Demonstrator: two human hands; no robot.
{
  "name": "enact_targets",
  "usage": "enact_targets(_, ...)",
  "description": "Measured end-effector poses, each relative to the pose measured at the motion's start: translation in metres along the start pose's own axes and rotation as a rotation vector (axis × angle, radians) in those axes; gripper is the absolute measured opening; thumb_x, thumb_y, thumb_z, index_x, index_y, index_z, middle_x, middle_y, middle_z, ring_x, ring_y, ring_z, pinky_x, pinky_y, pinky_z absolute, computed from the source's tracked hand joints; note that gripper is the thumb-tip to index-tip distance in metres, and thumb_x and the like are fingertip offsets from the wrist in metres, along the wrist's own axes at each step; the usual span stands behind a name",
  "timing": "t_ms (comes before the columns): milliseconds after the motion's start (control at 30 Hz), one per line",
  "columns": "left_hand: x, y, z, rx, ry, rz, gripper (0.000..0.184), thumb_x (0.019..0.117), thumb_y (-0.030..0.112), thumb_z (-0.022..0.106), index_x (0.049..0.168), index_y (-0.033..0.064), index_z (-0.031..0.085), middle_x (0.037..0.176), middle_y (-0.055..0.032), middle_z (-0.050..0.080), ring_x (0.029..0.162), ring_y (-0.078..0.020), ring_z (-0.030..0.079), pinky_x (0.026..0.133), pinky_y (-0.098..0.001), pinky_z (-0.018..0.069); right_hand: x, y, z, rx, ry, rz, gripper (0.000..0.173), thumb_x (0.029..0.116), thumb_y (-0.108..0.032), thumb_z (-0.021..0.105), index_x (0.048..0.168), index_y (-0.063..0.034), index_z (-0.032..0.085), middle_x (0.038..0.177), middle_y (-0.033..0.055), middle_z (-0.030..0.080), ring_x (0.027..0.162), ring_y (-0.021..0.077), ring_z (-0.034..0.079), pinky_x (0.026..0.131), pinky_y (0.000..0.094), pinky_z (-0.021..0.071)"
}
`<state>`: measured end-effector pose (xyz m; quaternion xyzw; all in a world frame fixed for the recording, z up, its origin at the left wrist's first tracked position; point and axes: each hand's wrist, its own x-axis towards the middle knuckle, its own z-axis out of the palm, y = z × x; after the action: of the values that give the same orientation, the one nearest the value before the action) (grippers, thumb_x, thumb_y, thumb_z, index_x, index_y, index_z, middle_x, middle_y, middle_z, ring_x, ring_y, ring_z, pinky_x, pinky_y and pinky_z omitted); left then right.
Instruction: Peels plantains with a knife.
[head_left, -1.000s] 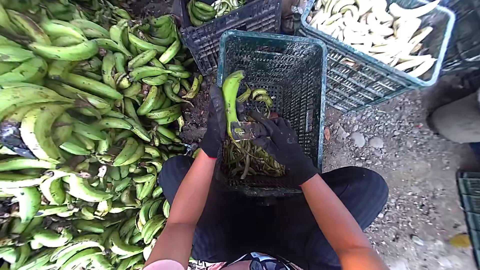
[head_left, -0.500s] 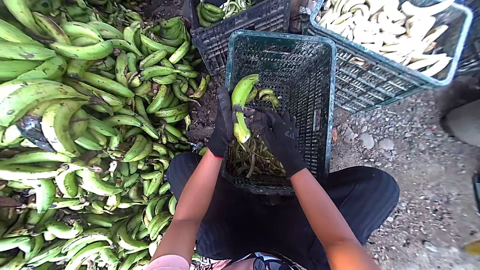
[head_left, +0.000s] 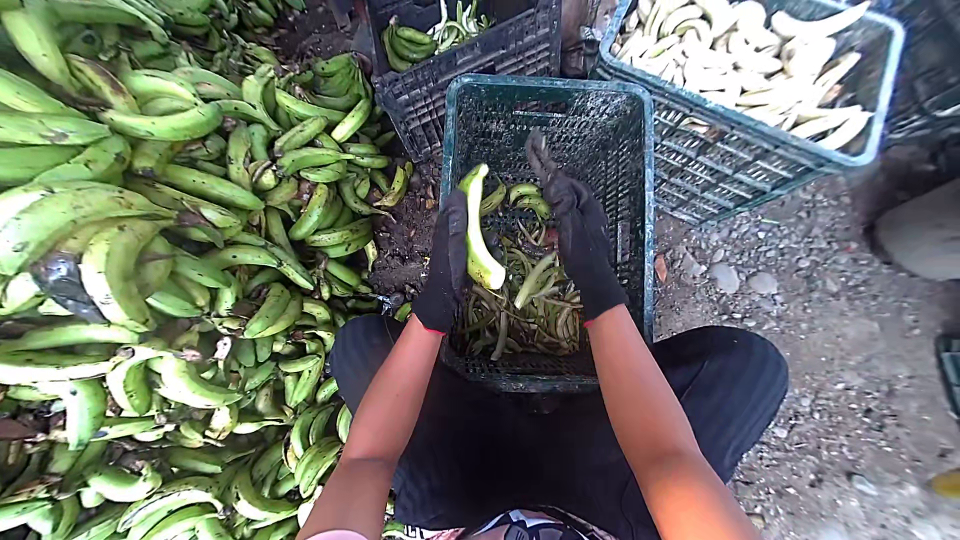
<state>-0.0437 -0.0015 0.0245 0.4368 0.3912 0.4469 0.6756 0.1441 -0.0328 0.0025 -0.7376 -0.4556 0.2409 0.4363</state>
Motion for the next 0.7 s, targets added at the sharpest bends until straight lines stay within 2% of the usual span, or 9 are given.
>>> enact_targets(67, 0.008, 0.003, -0.005, 0.077, -0.003, 0.067, 0.045, 0.1104, 0.039, 0.030, 0.139, 0.0066, 0.044, 0.089, -0.0064, 0.065, 0.067, -0.0158, 0.068, 0.059, -0.0327, 0.0617, -0.021, -0.006, -0.002, -0.098, -0.119, -0.072, 0.063, 0.1045, -0.060, 0.034, 0.133, -0.0136, 0.065, 0.120, 0.0157, 0.068, 0.116, 0.0314, 0.063, 0.099, 0.0607, 0.0453)
enact_targets(133, 0.015, 0.000, -0.009, 0.197, 0.019, 0.201, 0.049, 0.1098, 0.037, 0.031, 0.143, 0.0028, 0.045, 0.105, -0.0047, 0.066, 0.087, -0.0083, 0.066, 0.077, -0.0277, 0.0591, -0.040, -0.004, 0.002, -0.184, -0.218, -0.111, 0.068, 0.1019, -0.067, 0.030, 0.133, -0.0186, 0.067, 0.116, 0.0141, 0.070, 0.113, 0.0339, 0.064, 0.095, 0.0640, 0.0480)
enact_targets(233, 0.020, -0.004, -0.008, 0.111, 0.067, 0.308, 0.049, 0.1097, 0.036, 0.030, 0.141, 0.0007, 0.040, 0.096, -0.0030, 0.067, 0.081, -0.0107, 0.068, 0.074, -0.0295, 0.0609, -0.072, 0.007, 0.006, -0.199, -0.286, -0.156, 0.062, 0.1028, -0.062, 0.032, 0.140, -0.0223, 0.063, 0.128, 0.0146, 0.066, 0.122, 0.0374, 0.059, 0.099, 0.0672, 0.0423)
enact_targets(333, 0.023, 0.000, -0.013, 0.077, 0.064, 0.398, 0.069, 0.1045, 0.050, 0.034, 0.152, 0.0016, 0.022, 0.101, -0.0012, 0.064, 0.075, -0.0089, 0.066, 0.067, -0.0274, 0.0604, -0.094, 0.007, -0.001, -0.226, -0.265, -0.227, 0.059, 0.1005, -0.059, 0.037, 0.139, -0.0231, 0.064, 0.123, 0.0197, 0.064, 0.115, 0.0427, 0.059, 0.088, 0.0677, 0.0451)
enact_targets(433, 0.020, -0.001, -0.012, 0.104, -0.006, 0.454, 0.090, 0.0985, 0.069, 0.039, 0.154, 0.0013, 0.020, 0.100, -0.0007, 0.064, 0.072, -0.0094, 0.065, 0.063, -0.0285, 0.0601, -0.091, 0.006, -0.003, -0.265, -0.260, -0.217, 0.058, 0.1007, -0.058, 0.038, 0.140, -0.0230, 0.063, 0.124, 0.0235, 0.063, 0.116, 0.0467, 0.057, 0.087, 0.0694, 0.0435)
enact_targets(500, 0.013, -0.007, -0.007, 0.069, -0.128, 0.345, 0.079, 0.1007, 0.066, 0.035, 0.152, 0.0062, 0.026, 0.091, 0.0013, 0.067, 0.069, -0.0104, 0.066, 0.060, -0.0280, 0.0601, -0.076, 0.006, 0.003, -0.277, -0.213, -0.189, 0.059, 0.1007, -0.057, 0.040, 0.142, -0.0202, 0.061, 0.129, 0.0259, 0.061, 0.121, 0.0489, 0.055, 0.093, 0.0714, 0.0415)
enact_targets(567, 0.005, -0.016, -0.003, 0.025, -0.237, 0.122, 0.057, 0.1081, 0.050, 0.017, 0.143, 0.0088, 0.036, 0.090, -0.0025, 0.067, 0.069, -0.0114, 0.066, 0.057, -0.0258, 0.0570, -0.054, 0.006, 0.010, -0.317, -0.064, -0.190, 0.062, 0.0997, -0.062, 0.039, 0.142, -0.0225, 0.061, 0.130, 0.0264, 0.061, 0.122, 0.0495, 0.054, 0.095, 0.0714, 0.0400)
enact_targets(633, -0.002, -0.021, 0.005, -0.008, -0.255, -0.140, 0.054, 0.1101, 0.048, 0.011, 0.127, 0.0122, 0.047, 0.080, -0.0041, 0.066, 0.061, -0.0137, 0.065, 0.049, -0.0272, 0.0564, -0.028, 0.007, 0.011, -0.372, 0.087, -0.188, 0.058, 0.0982, -0.061, 0.042, 0.141, -0.0275, 0.063, 0.128, 0.0249, 0.062, 0.121, 0.0479, 0.055, 0.093, 0.0692, 0.0403)
enact_targets(700, -0.003, -0.018, 0.006, 0.018, -0.238, -0.192, 0.054, 0.1103, 0.046, 0.010, 0.124, 0.0119, 0.049, 0.076, -0.0038, 0.064, 0.060, -0.0139, 0.065, 0.049, -0.0281, 0.0568, -0.018, 0.002, 0.008, -0.420, 0.106, -0.172, 0.055, 0.0976, -0.060, 0.046, 0.140, -0.0309, 0.063, 0.129, 0.0229, 0.062, 0.122, 0.0461, 0.054, 0.094, 0.0671, 0.0411)
